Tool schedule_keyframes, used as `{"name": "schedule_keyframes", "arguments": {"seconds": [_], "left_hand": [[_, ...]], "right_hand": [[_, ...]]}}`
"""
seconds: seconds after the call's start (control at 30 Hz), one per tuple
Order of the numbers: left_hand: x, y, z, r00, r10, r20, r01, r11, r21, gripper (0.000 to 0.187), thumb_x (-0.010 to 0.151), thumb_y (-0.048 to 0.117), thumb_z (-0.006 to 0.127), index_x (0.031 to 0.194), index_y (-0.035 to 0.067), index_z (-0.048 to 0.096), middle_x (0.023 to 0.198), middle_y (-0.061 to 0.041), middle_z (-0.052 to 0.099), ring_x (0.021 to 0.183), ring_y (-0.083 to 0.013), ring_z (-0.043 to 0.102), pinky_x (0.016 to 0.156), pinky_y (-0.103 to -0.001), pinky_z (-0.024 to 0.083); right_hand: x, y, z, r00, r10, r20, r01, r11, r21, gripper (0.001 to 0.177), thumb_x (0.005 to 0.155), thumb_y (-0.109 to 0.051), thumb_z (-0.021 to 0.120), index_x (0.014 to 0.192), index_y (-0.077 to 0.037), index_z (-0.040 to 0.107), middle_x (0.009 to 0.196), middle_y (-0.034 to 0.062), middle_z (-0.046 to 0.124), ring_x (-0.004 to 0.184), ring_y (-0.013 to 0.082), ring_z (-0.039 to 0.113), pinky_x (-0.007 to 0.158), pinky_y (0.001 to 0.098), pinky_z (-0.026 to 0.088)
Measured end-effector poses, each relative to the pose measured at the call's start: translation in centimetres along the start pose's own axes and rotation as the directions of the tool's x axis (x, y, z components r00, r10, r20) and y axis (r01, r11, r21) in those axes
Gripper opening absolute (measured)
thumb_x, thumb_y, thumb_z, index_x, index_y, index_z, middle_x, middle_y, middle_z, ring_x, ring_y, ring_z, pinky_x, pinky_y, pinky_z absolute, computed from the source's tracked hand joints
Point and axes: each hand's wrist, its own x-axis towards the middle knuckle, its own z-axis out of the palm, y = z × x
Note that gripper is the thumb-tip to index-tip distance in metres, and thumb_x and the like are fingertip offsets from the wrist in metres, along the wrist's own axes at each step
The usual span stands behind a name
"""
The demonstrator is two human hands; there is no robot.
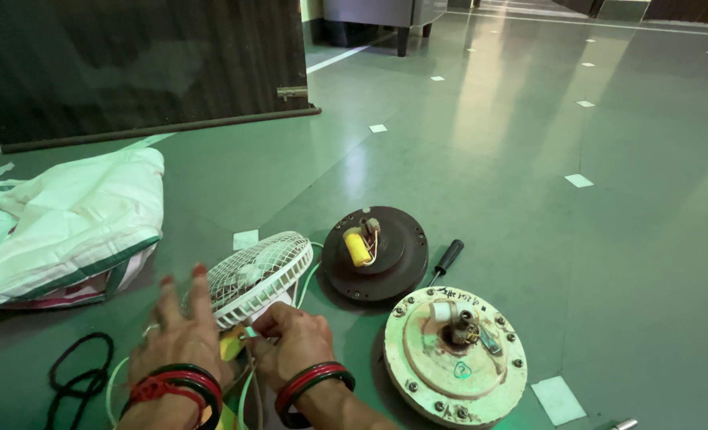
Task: The person assembles a small electric fan by attaching the front grille to the fan head and then connecting the fan head to a yellow stand. The person aligns and secures the components by hand on the floor.
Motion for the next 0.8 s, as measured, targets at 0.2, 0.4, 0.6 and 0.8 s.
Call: {"name": "schedule_keyframes", "arguments": {"seconds": [0.2,0.4,0.6,0.8], "left_hand": [[0.5,-0.4,1.0,0.975,0.168,-0.144,-0.15,0.98,0.132,0.104,0.077,0.026,0.084,0.156,0.027,0.017,0.16,-0.007,0.021,0.147,-0.0305,0.033,0.109,-0.047,0.043],[1.6,-0.1,2.4,0.975,0.152,-0.162,-0.124,0.977,0.173,0.09,0.082,0.028,0.079,0.153,0.017,0.026,0.141,-0.014,0.049,0.128,-0.03,0.058,0.104,-0.041,0.05],[1.6,-0.1,2.6,0.953,0.19,-0.237,-0.15,0.972,0.179,0.092,0.073,0.027,0.085,0.147,0.015,0.032,0.132,-0.014,0.055,0.123,-0.0302,0.061,0.105,-0.041,0.049],[1.8,-0.1,2.7,0.974,0.166,-0.157,-0.132,0.969,0.209,0.097,0.076,0.034,0.087,0.151,0.011,0.029,0.131,-0.016,0.057,0.119,-0.03,0.064,0.104,-0.04,0.049]], "right_hand": [[0.0,-0.3,0.2,0.999,-0.035,0.0,0.034,0.998,-0.056,0.019,0.078,-0.016,0.074,0.094,-0.005,0.074,0.091,0.0112,0.078,0.082,0.0251,0.077,0.08,0.0345,0.058],[-0.1,-0.2,-0.1,0.997,-0.061,-0.042,0.062,0.998,0.012,0.019,0.078,-0.014,0.075,0.094,-0.004,0.074,0.091,0.0121,0.078,0.081,0.0246,0.078,0.076,0.0349,0.06],[0.4,0.2,-0.4,0.995,-0.073,-0.062,0.074,0.997,0.012,0.017,0.079,-0.012,0.074,0.093,-0.005,0.075,0.091,0.0123,0.079,0.083,0.0245,0.078,0.077,0.0354,0.06],[0.5,0.4,-0.5,0.997,-0.07,-0.029,0.07,0.997,0.009,0.017,0.078,-0.012,0.074,0.094,-0.005,0.074,0.092,0.0126,0.078,0.083,0.0252,0.078,0.078,0.0351,0.06]]}}
